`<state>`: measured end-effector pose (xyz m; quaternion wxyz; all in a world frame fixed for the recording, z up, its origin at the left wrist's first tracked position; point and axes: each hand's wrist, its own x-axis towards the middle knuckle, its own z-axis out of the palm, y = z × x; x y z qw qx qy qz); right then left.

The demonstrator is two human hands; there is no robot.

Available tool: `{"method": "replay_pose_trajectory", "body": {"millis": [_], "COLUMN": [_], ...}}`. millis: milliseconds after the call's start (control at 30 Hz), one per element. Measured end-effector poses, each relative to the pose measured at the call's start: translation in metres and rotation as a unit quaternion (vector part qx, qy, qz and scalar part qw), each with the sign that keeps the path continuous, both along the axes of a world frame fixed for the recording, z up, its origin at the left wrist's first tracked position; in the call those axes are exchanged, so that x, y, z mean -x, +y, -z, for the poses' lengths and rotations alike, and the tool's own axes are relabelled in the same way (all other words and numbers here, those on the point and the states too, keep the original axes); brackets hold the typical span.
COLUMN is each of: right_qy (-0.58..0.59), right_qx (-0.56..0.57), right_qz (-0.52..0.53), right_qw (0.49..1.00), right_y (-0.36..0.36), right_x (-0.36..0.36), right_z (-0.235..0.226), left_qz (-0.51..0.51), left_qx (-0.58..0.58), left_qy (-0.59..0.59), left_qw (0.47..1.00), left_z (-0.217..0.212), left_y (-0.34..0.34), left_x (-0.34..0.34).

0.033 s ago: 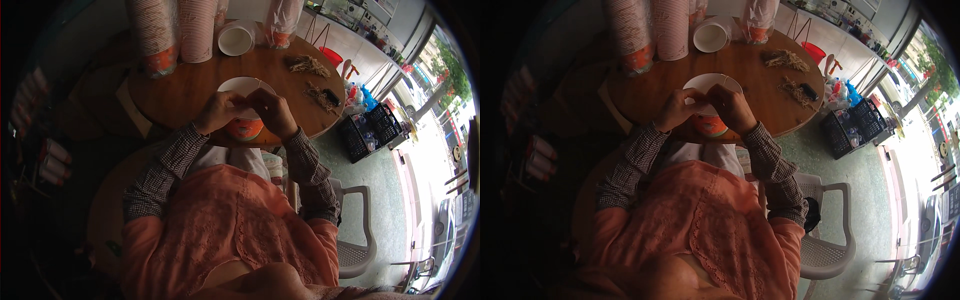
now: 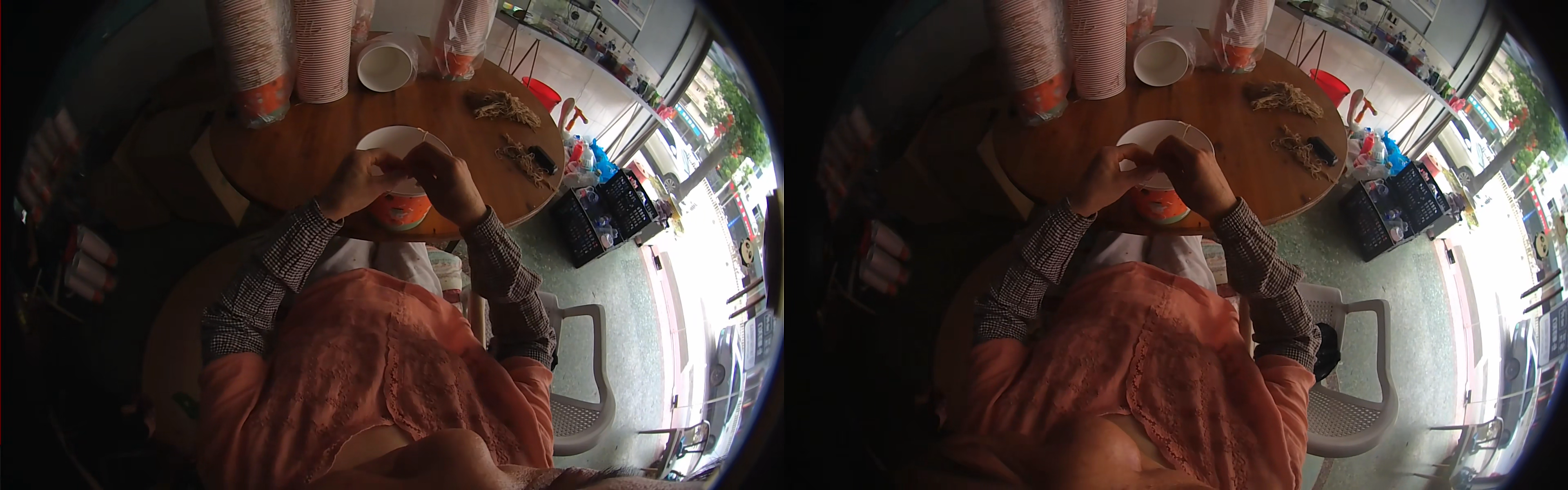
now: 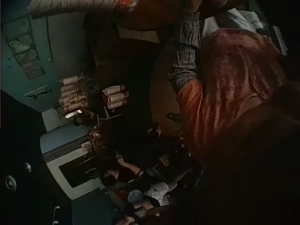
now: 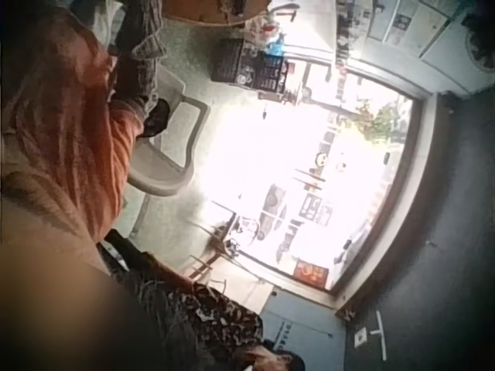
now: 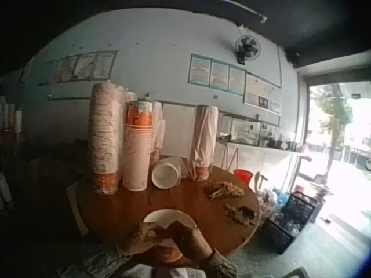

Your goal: The recorder is manually attaching string handles to paper buckets by threading the string through pre-punched holes.

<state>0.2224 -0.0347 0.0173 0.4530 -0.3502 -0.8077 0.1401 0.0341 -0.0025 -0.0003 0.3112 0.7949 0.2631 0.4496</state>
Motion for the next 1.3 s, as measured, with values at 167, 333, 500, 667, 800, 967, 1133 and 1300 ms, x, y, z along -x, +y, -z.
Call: {"method": "replay_pose_trajectory", "body": {"millis": [167,333,500,667,800,967,1133,1300], "right_qy": [-0.004,-0.122,-0.166,-0.139,-0.057,-0.004,0.109,0.317], "right_qx": [0.068,-0.125,-0.249,-0.232,-0.175,-0.144,-0.055,0.091], "right_qz": [-0.055,-0.006,0.11,0.189,0.232,0.239,0.212,0.019], "right_qw": [0.996,0.985,0.948,0.944,0.955,0.96,0.97,0.944], "right_y": [-0.003,0.002,0.009,0.013,0.011,0.006,0.02,0.034], "right_x": [0.001,0.003,-0.01,-0.055,-0.061,-0.07,-0.059,-0.033], "right_z": [-0.016,-0.017,-0.027,-0.036,-0.019,-0.015,0.012,0.057], "left_qz": [-0.01,-0.012,-0.027,-0.056,-0.043,-0.082,-0.084,-0.132], "left_qx": [0.007,-0.033,-0.022,-0.132,-0.155,-0.211,-0.204,0.004], "left_qy": [-0.029,-0.038,-0.025,0.028,0.071,0.058,0.129,-0.155], "left_qw": [0.999,0.999,0.999,0.989,0.984,0.972,0.967,0.979], "left_z": [0.001,0.003,0.005,0.019,0.023,0.016,0.007,0.03], "left_y": [0.0,0.001,-0.008,-0.008,0.0,0.008,0.0,0.018], "left_x": [0.008,0.01,0.017,0.021,0.015,0.012,0.026,0.05]}}
